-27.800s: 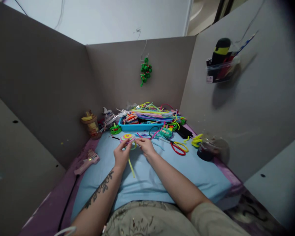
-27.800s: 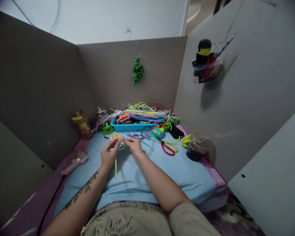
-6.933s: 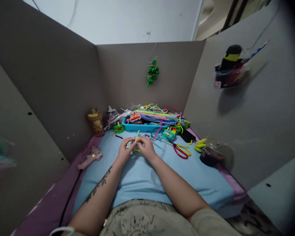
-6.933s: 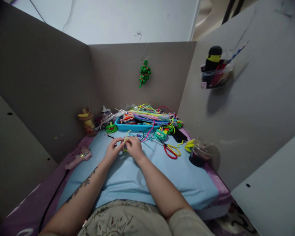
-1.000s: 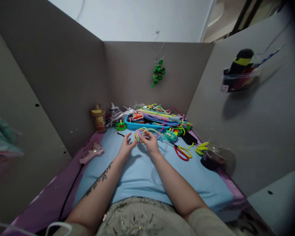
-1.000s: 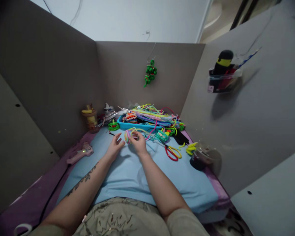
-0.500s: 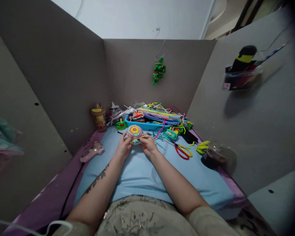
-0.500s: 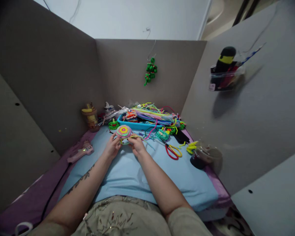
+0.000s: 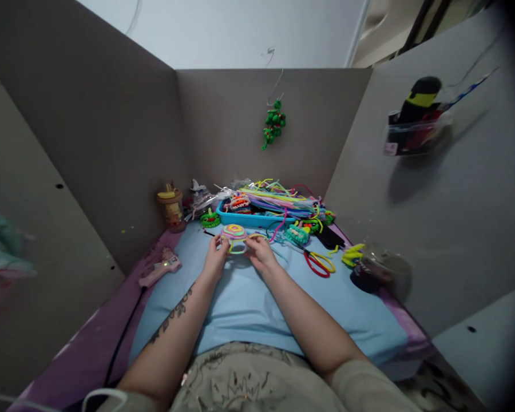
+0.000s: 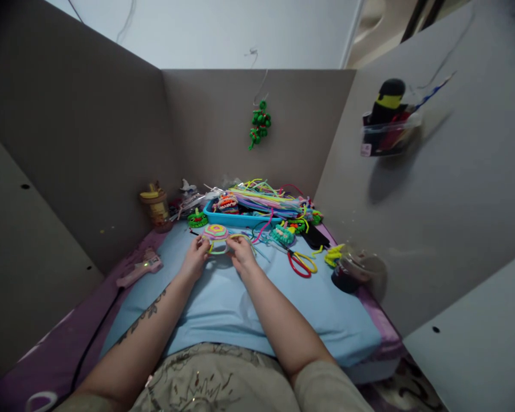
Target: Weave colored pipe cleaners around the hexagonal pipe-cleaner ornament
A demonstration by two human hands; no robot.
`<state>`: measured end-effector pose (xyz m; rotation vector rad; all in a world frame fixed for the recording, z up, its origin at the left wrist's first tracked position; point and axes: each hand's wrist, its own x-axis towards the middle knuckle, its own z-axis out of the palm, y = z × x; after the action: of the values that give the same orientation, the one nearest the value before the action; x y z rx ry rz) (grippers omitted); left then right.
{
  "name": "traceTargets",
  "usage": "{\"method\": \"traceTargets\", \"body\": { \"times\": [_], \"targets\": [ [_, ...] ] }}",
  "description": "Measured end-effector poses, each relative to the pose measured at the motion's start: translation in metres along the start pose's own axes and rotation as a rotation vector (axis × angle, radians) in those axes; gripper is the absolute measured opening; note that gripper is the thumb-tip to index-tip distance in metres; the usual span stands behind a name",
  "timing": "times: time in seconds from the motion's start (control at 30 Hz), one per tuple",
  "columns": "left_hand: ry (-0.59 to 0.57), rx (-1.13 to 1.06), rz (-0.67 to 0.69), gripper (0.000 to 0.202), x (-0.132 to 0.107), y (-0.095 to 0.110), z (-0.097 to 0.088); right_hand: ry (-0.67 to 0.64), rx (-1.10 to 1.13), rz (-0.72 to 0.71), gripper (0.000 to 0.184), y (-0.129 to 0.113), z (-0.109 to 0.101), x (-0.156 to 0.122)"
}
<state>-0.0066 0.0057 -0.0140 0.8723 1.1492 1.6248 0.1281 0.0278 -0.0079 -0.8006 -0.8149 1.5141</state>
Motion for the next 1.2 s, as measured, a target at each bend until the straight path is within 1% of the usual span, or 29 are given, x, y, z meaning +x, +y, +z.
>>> {"method": "traceTargets", "body": {
  "times": [0.07,0.1,0.17,0.23,0.3,0.37,0.4,0.47,0.5,0.57,0.7,0.8,0.9,1.03,1.13,1.2],
  "targets": [
    [0.117,0.136,0.119,0.048,0.001,-0.002,-0.001,0.006,-0.046,-0.039,0.033,0.001,0.001,0.001],
    [0.156,0.183,0.176,0.046,0.001,-0.002,-0.002,-0.004,-0.073,-0.076,0.033,0.002,0.002,0.001],
    [0.177,0.210,0.244,0.042,0.001,0.000,-0.004,-0.044,-0.149,-0.194,0.030,0.003,0.003,0.000],
    [0.120,0.153,0.227,0.045,-0.001,0.004,-0.005,-0.081,-0.249,-0.342,0.025,0.005,0.005,-0.002],
    [0.061,0.066,0.152,0.054,-0.003,0.007,-0.005,-0.088,-0.355,-0.446,0.021,0.007,0.006,-0.004],
    [0.015,-0.053,0.116,0.068,-0.005,0.010,-0.004,-0.074,-0.444,-0.500,0.017,0.008,0.005,-0.005],
    [-0.013,-0.096,0.110,0.071,-0.005,0.011,-0.004,-0.068,-0.475,-0.522,0.015,0.009,0.005,-0.005],
    [-0.095,-0.130,0.108,0.066,-0.006,0.012,-0.003,-0.070,-0.508,-0.553,0.012,0.010,0.005,-0.004],
    [-0.126,-0.124,0.103,0.061,-0.006,0.012,-0.003,-0.072,-0.513,-0.560,0.011,0.010,0.005,-0.004],
    [-0.163,-0.089,0.101,0.059,-0.007,0.013,-0.004,-0.082,-0.510,-0.553,0.010,0.011,0.005,-0.004],
    [-0.145,-0.048,0.066,0.060,-0.007,0.015,-0.004,-0.133,-0.469,-0.494,0.010,0.010,0.005,-0.004],
    [-0.130,-0.051,0.049,0.058,-0.006,0.016,-0.004,-0.140,-0.451,-0.486,0.011,0.007,0.003,-0.005],
    [-0.121,-0.055,0.066,0.057,-0.006,0.015,-0.003,-0.118,-0.443,-0.496,0.012,0.001,0.000,-0.005],
    [-0.149,-0.092,0.056,0.057,-0.005,0.014,-0.002,-0.036,-0.333,-0.477,0.013,-0.003,-0.003,-0.001],
    [-0.170,-0.138,0.032,0.059,-0.008,0.016,-0.001,0.010,-0.211,-0.431,0.014,-0.005,-0.004,0.003],
    [-0.181,-0.152,0.015,0.058,-0.010,0.019,0.000,-0.003,-0.164,-0.387,0.012,-0.006,-0.004,0.003]
  ]
}}
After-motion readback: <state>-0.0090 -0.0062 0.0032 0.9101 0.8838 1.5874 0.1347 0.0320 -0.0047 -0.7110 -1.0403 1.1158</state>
